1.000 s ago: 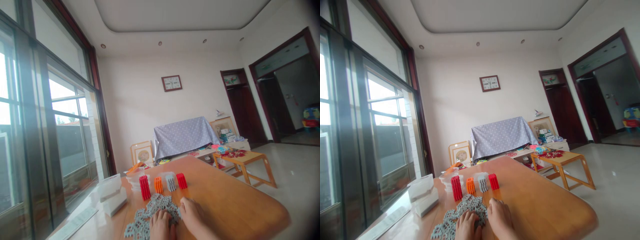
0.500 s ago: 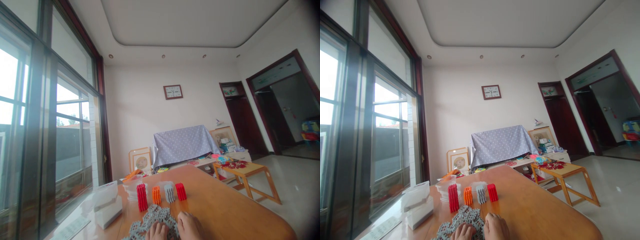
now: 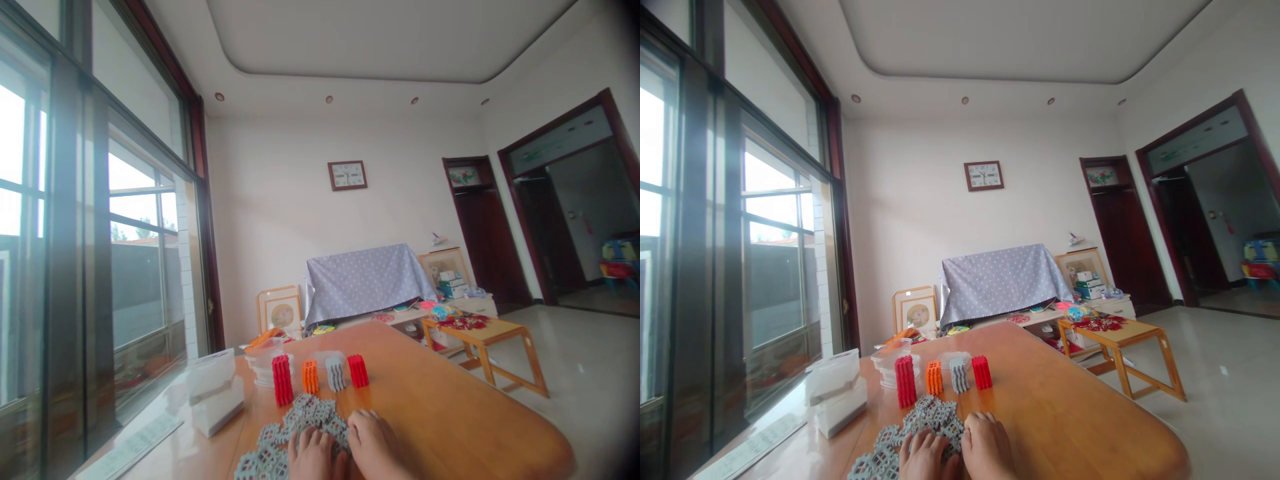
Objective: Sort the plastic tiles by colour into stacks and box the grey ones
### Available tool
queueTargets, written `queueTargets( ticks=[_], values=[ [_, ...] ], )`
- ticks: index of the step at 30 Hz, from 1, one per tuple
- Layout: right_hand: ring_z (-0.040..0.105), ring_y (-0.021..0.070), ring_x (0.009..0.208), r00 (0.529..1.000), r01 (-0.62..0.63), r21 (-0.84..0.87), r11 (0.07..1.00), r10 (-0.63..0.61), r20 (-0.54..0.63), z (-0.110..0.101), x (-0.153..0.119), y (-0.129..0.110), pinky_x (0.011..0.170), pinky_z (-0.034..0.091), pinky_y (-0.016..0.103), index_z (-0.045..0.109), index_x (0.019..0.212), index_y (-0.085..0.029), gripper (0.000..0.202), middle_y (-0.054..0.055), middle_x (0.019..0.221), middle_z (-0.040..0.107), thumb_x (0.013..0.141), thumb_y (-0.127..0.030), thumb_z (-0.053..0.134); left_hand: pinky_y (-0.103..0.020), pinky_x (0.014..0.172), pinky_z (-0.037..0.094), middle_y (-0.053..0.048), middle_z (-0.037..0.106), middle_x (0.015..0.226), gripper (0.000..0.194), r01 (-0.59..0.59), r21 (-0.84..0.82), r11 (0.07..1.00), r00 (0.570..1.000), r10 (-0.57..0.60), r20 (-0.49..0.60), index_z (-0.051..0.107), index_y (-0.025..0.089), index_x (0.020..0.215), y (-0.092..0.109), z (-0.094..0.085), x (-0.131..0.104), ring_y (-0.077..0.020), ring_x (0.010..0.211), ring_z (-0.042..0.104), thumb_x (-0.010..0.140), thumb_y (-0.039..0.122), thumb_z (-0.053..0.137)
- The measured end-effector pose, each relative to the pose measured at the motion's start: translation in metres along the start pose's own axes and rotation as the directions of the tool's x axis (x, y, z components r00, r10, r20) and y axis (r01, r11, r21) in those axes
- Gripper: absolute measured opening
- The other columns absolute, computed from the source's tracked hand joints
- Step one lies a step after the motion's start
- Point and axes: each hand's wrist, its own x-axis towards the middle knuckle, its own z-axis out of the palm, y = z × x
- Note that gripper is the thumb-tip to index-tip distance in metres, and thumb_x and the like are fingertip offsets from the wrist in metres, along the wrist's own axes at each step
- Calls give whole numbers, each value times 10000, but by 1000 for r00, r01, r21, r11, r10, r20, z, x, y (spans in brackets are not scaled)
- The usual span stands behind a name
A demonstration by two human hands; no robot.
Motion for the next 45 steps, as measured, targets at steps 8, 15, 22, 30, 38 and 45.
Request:
queueTargets(
  ticks=[8, 15, 22, 30, 38, 45],
  values=[
    [625, 206, 879, 1000, 12, 46, 999, -11, -24, -14, 0, -3, 752, 360, 290, 671, 810, -231, 183, 25, 862, 719, 888, -139, 533, -375, 893, 437, -99, 687, 967, 305, -127, -515, 847, 948, -50, -316, 729, 216, 964, -2, -7, -2, -266, 961, 605, 946, 420, 502],
    [643, 244, 1032, 995, 11, 123, 992, 1, -99, -17, 2, 2, 911, 460, 349, 671, 1158, -217, 327, 83, 1073, 729, 925, -164, 447, -250, 649, 476, 21, 605, 719, 423, 63, -996, -66, 956, -281, 79, 572, 193, 853, 7, 12, 13, -163, 709, 651, 688, 486, 829],
    [582, 268, 1242, 962, 197, 319, 927, -120, -245, -18, -5, -7, 1050, 504, 427, 477, 1445, -235, 566, 105, 1337, 624, 882, -222, 525, -264, 730, 520, 25, 635, 753, 451, 121, -951, -285, 957, -222, 189, 523, 202, 899, 11, 15, 10, -133, 693, 670, 665, 356, 877],
    [579, 300, 1202, 968, 229, 309, 923, -182, -173, -18, -8, -13, 1045, 497, 473, 476, 1421, -252, 607, 111, 1284, 624, 826, -201, 585, -232, 709, 485, 42, 593, 772, 396, 87, -957, -278, 966, -210, 149, 587, 201, 969, 10, 14, 7, -91, 676, 591, 711, 352, 846],
    [586, 301, 1181, 968, 201, 277, 940, -147, -205, -20, -7, -13, 1021, 509, 467, 522, 1343, -239, 541, 112, 1238, 635, 816, -269, 640, -246, 693, 491, 9, 622, 829, 419, 66, -965, -255, 966, -226, 126, 643, 183, 1032, 8, 14, 8, -108, 691, 585, 699, 351, 835],
    [497, 296, 1344, 948, 308, 265, 914, -270, -169, -19, -7, -7, 1135, 432, 496, 383, 1530, -255, 696, 104, 1469, 537, 858, -225, 563, -251, 668, 475, -15, 650, 817, 453, 69, -981, -182, 971, -214, 108, 690, 151, 1055, 6, 15, 8, -118, 667, 585, 695, 396, 817]
  ],
)
